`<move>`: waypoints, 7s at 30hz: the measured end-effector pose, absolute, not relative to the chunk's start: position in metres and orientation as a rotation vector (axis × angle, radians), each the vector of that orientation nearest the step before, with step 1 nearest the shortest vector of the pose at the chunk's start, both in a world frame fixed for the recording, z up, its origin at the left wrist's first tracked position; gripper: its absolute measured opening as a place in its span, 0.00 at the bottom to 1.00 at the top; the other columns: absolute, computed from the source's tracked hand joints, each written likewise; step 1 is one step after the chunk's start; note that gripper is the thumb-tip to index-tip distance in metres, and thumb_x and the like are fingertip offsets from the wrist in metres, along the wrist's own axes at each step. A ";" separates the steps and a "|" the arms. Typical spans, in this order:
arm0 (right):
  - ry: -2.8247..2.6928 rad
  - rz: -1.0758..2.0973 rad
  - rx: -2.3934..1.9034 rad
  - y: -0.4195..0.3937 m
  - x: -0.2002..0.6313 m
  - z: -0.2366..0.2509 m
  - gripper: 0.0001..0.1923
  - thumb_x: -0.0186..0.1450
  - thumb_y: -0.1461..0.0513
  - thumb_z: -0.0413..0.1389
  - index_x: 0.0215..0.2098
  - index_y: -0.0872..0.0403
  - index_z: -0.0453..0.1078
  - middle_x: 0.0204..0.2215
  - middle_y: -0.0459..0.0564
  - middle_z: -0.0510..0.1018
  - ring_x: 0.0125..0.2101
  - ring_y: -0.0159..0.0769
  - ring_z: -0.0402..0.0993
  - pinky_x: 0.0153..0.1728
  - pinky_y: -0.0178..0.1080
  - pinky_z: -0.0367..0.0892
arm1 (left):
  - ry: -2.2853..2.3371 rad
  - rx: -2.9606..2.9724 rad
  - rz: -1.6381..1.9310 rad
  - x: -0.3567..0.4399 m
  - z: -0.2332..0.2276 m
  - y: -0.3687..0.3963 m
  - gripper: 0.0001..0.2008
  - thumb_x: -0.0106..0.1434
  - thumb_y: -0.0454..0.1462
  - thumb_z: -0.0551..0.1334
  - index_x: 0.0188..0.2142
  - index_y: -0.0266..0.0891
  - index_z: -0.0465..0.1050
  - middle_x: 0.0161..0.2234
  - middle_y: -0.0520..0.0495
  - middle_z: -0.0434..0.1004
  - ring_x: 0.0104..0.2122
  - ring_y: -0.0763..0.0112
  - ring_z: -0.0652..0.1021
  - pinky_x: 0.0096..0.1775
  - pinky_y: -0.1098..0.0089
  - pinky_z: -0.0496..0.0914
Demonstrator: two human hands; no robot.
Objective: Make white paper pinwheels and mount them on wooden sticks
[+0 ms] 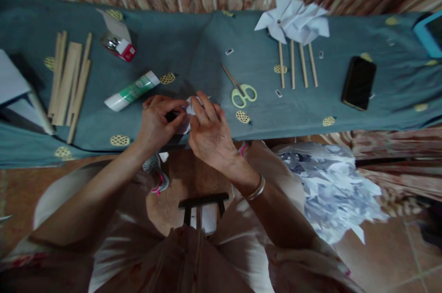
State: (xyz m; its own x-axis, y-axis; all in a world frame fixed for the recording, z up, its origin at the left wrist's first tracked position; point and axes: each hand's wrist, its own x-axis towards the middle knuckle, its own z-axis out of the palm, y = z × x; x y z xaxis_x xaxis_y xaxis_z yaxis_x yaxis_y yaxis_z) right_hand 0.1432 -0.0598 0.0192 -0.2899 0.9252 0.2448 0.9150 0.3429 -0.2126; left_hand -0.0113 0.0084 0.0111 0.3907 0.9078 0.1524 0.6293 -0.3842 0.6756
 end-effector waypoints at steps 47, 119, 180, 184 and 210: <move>-2.156 0.175 -1.510 -0.026 0.156 -0.003 0.11 0.66 0.63 0.50 0.33 0.54 0.75 0.60 0.53 0.71 0.67 0.48 0.53 0.62 0.57 0.57 | 0.862 0.564 0.887 -0.018 0.029 -0.027 0.22 0.56 0.44 0.72 0.45 0.40 0.68 0.36 0.43 0.83 0.45 0.57 0.82 0.55 0.53 0.71; -1.794 0.236 -1.416 -0.056 0.140 0.040 0.21 0.70 0.54 0.50 0.60 0.44 0.66 0.67 0.49 0.61 0.69 0.48 0.51 0.66 0.55 0.53 | 0.892 0.701 1.055 -0.013 0.030 0.002 0.25 0.44 0.36 0.74 0.44 0.36 0.75 0.30 0.52 0.80 0.31 0.68 0.79 0.38 0.67 0.73; -0.861 1.320 -1.288 -0.011 0.135 0.030 0.24 0.41 0.59 0.71 0.36 0.53 0.74 0.29 0.44 0.81 0.31 0.36 0.77 0.37 0.40 0.70 | 0.926 1.013 1.008 -0.022 0.032 0.006 0.36 0.43 0.39 0.76 0.53 0.37 0.71 0.30 0.51 0.81 0.31 0.67 0.80 0.35 0.70 0.74; -0.893 1.325 -1.289 -0.011 0.135 0.031 0.22 0.42 0.61 0.70 0.36 0.53 0.75 0.28 0.43 0.81 0.29 0.34 0.75 0.33 0.37 0.69 | 0.924 1.027 1.020 -0.022 0.030 0.007 0.34 0.43 0.37 0.76 0.50 0.37 0.72 0.33 0.49 0.82 0.33 0.65 0.81 0.37 0.68 0.75; -0.652 1.257 -1.218 -0.011 0.127 0.038 0.30 0.40 0.54 0.74 0.40 0.50 0.72 0.33 0.44 0.81 0.36 0.35 0.77 0.42 0.39 0.72 | 0.963 0.899 1.210 -0.027 0.035 0.017 0.19 0.44 0.36 0.73 0.38 0.39 0.76 0.34 0.51 0.82 0.34 0.69 0.79 0.42 0.68 0.72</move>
State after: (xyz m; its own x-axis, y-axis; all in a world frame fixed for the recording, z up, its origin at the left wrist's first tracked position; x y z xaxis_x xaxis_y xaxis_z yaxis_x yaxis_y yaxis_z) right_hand 0.1269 -0.0113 0.0379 0.2572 0.9378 -0.2333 -0.3489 -0.1350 -0.9274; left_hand -0.0274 0.0170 0.0352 0.0908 0.9895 -0.1126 -0.3314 0.1367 0.9336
